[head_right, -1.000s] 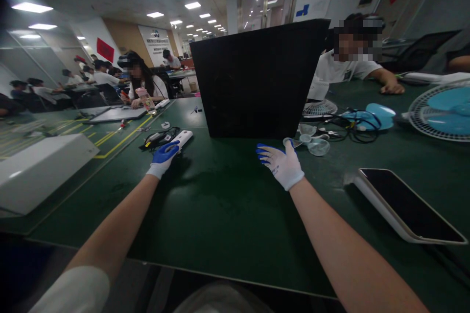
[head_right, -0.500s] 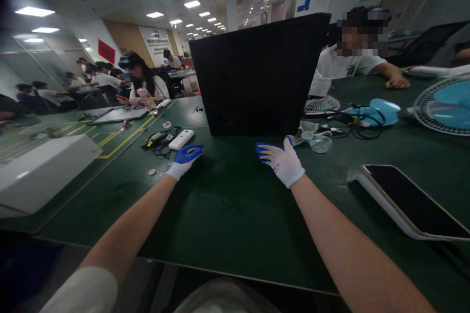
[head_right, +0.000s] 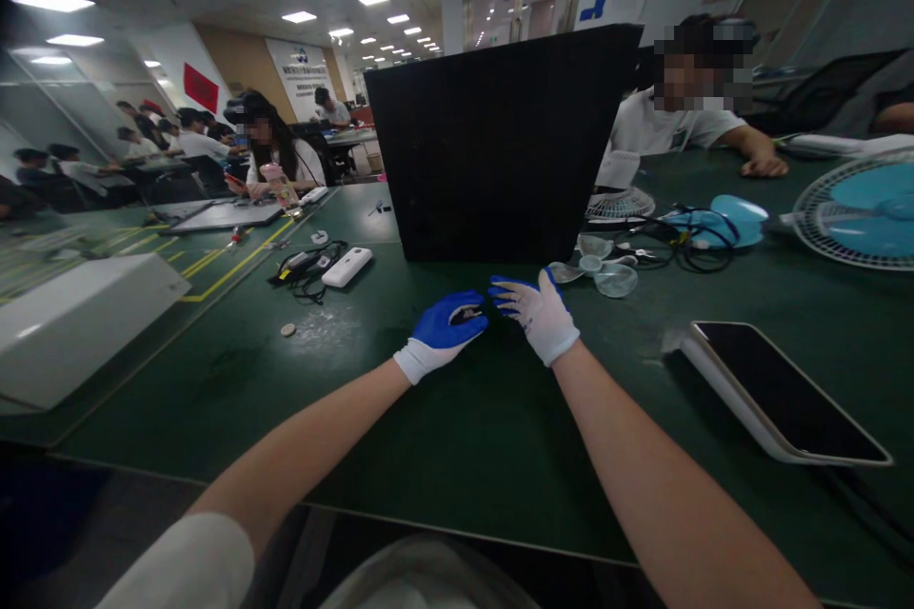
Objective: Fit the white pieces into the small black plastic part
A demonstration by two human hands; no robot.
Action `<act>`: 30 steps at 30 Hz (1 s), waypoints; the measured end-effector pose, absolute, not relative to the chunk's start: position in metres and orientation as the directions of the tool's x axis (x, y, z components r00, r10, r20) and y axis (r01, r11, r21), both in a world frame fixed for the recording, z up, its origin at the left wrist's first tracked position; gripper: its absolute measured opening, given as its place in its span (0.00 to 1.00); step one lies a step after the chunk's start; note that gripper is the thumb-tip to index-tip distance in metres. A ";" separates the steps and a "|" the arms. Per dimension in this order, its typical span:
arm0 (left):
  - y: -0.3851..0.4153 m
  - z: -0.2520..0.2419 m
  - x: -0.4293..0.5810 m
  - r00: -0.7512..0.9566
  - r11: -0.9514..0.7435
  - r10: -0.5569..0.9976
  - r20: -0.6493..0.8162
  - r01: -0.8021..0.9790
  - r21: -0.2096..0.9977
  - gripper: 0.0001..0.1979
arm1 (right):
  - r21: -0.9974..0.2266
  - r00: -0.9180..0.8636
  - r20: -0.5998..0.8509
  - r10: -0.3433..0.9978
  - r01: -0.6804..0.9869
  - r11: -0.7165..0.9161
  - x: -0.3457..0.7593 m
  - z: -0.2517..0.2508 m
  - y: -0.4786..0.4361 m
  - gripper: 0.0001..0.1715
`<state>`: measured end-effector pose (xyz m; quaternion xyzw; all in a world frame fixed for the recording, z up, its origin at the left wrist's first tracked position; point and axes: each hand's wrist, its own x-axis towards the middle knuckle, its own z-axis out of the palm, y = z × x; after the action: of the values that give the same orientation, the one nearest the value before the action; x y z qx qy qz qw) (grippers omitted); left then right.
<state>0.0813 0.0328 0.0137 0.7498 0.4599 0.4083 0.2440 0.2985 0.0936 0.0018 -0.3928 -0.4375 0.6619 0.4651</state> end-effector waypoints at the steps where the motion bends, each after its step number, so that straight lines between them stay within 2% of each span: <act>1: 0.031 0.016 0.069 0.236 -0.476 0.879 0.415 0.487 0.732 0.23 | -0.948 -0.256 -0.113 0.960 -0.262 -0.181 0.298 0.002 0.093 0.53; 4: 0.026 0.022 0.004 0.148 -0.484 0.861 0.486 0.527 0.698 0.23 | -0.966 -0.249 -0.098 0.963 -0.209 -0.153 0.297 0.003 0.088 0.53; 6: 0.022 0.022 -0.056 0.026 -0.365 0.869 0.494 0.707 0.605 0.25 | -0.982 -0.243 -0.062 0.968 -0.158 -0.102 0.295 0.004 0.086 0.53; 7: 0.019 0.020 -0.087 -0.054 -0.249 0.872 0.486 0.807 0.535 0.26 | -0.989 -0.244 -0.041 0.969 -0.129 -0.074 0.294 0.004 0.086 0.53; 10: 0.008 0.014 -0.164 -0.244 0.135 0.912 0.331 0.938 0.319 0.29 | -0.998 -0.252 0.005 0.968 -0.066 -0.012 0.292 0.004 0.086 0.54; 12: -0.001 0.009 -0.189 -0.265 0.227 0.953 0.146 0.946 0.231 0.32 | -0.999 -0.254 0.006 0.967 -0.047 -0.006 0.291 0.004 0.087 0.54; 15: -0.008 0.003 -0.181 -0.185 0.171 0.980 0.067 0.970 0.172 0.37 | -0.997 -0.144 0.044 0.989 0.054 0.052 0.290 0.003 0.083 0.50; 18: -0.005 -0.002 -0.132 -0.049 0.032 0.996 0.080 0.978 0.205 0.41 | -0.921 -0.034 0.135 0.990 0.364 0.139 0.289 0.009 0.074 0.40; 21: 0.002 -0.009 -0.069 0.131 -0.152 0.987 0.090 0.945 0.291 0.45 | -0.688 -0.237 0.184 0.954 0.662 0.297 0.284 0.025 0.061 0.32; 24: 0.004 -0.015 -0.013 0.259 -0.293 0.956 0.139 0.873 0.390 0.47 | -0.478 -0.403 0.193 0.895 0.757 0.444 0.270 0.044 0.047 0.30; 30: -0.001 -0.008 0.038 0.378 -0.443 0.896 0.232 0.744 0.500 0.42 | -0.337 -0.378 0.218 0.900 0.836 0.433 0.236 0.054 0.024 0.32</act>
<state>0.0378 -0.0013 -0.0078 0.8149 0.5033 0.2399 0.1583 0.2359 0.0240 0.0537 -0.5254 -0.8258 0.0856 0.1864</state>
